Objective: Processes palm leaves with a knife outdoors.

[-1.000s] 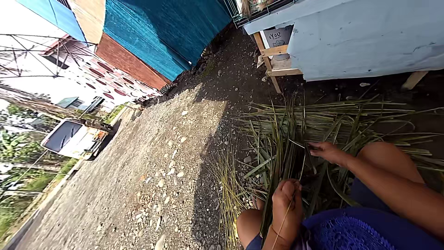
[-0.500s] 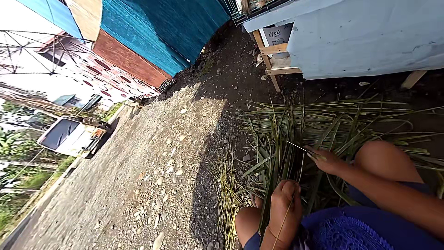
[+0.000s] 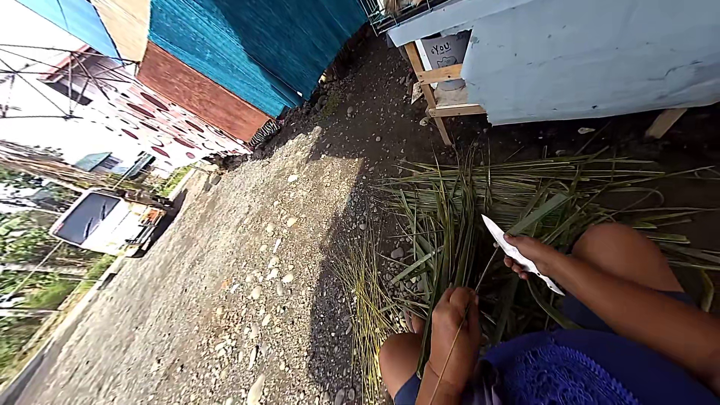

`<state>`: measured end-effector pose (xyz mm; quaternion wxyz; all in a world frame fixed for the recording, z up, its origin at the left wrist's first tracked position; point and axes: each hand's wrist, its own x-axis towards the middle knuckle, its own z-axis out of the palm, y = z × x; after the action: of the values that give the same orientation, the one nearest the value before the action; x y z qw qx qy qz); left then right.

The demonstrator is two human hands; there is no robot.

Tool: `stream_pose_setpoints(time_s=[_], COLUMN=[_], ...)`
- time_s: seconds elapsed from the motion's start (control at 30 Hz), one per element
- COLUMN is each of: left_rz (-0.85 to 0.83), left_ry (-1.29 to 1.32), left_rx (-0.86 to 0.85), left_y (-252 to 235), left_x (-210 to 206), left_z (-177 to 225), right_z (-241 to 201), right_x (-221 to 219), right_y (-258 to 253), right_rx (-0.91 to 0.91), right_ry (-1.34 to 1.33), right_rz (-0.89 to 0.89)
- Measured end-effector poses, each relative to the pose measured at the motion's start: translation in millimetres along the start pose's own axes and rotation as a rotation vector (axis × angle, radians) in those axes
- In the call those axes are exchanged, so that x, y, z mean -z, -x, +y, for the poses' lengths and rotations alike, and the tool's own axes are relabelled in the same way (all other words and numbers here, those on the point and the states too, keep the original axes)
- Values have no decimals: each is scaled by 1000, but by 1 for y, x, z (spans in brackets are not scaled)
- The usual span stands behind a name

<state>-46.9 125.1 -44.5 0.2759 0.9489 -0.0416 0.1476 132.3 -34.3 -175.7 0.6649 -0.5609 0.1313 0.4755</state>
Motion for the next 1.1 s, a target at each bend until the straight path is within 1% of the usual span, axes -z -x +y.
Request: stream_pose_setpoints(time_s=[0.1, 0.17, 0.23, 0.3, 0.37, 0.43, 0.5, 0.53, 0.6, 0.67, 0.77, 0.83, 0.97, 1.1], left_rz=[102, 202, 274, 324, 342, 345, 356, 367, 391, 396, 387, 370, 295, 251], left_ry=[110, 212, 307, 378, 463, 558, 657, 700, 771, 839, 926, 957, 968, 903], left_rx=[205, 281, 331, 371, 415, 496, 574, 616, 685, 728, 767, 775, 668, 528], left_y=[-6, -12, -17, -19, -20, -21, -22, -23, -24, -26, -31, -34, -31, -25], left_x=[19, 32, 42, 42, 34, 25, 18, 16, 13, 10, 6, 2, -9, -15], left_z=[-12, -18, -16, -14, -16, -19, -22, -22, -19, -15, -6, 1, -1, -6], right_z=[-8, -9, -8, -4, 6, 16, 19, 18, 12, 5, 4, 5, 7, 7], right_x=[9, 15, 17, 12, 1, -10, -20, -26, -35, -43, -55, -65, -75, -73], right_y=[2, 0, -2, 1, 4, 10, 22, 30, 44, 57, 74, 83, 94, 94], right_rx=[10, 24, 19, -30, -102, -164, -168, -131, 10, 180, 445, 528, 552, 496], right_ry=[-196, -273, -263, -218, -178, -131, -138, -162, -218, -200, -30, 44, 44, -27], right_rz=[65, 144, 173, 153, 128, 73, 38, 33, 15, -67, -218, -294, -427, -442])
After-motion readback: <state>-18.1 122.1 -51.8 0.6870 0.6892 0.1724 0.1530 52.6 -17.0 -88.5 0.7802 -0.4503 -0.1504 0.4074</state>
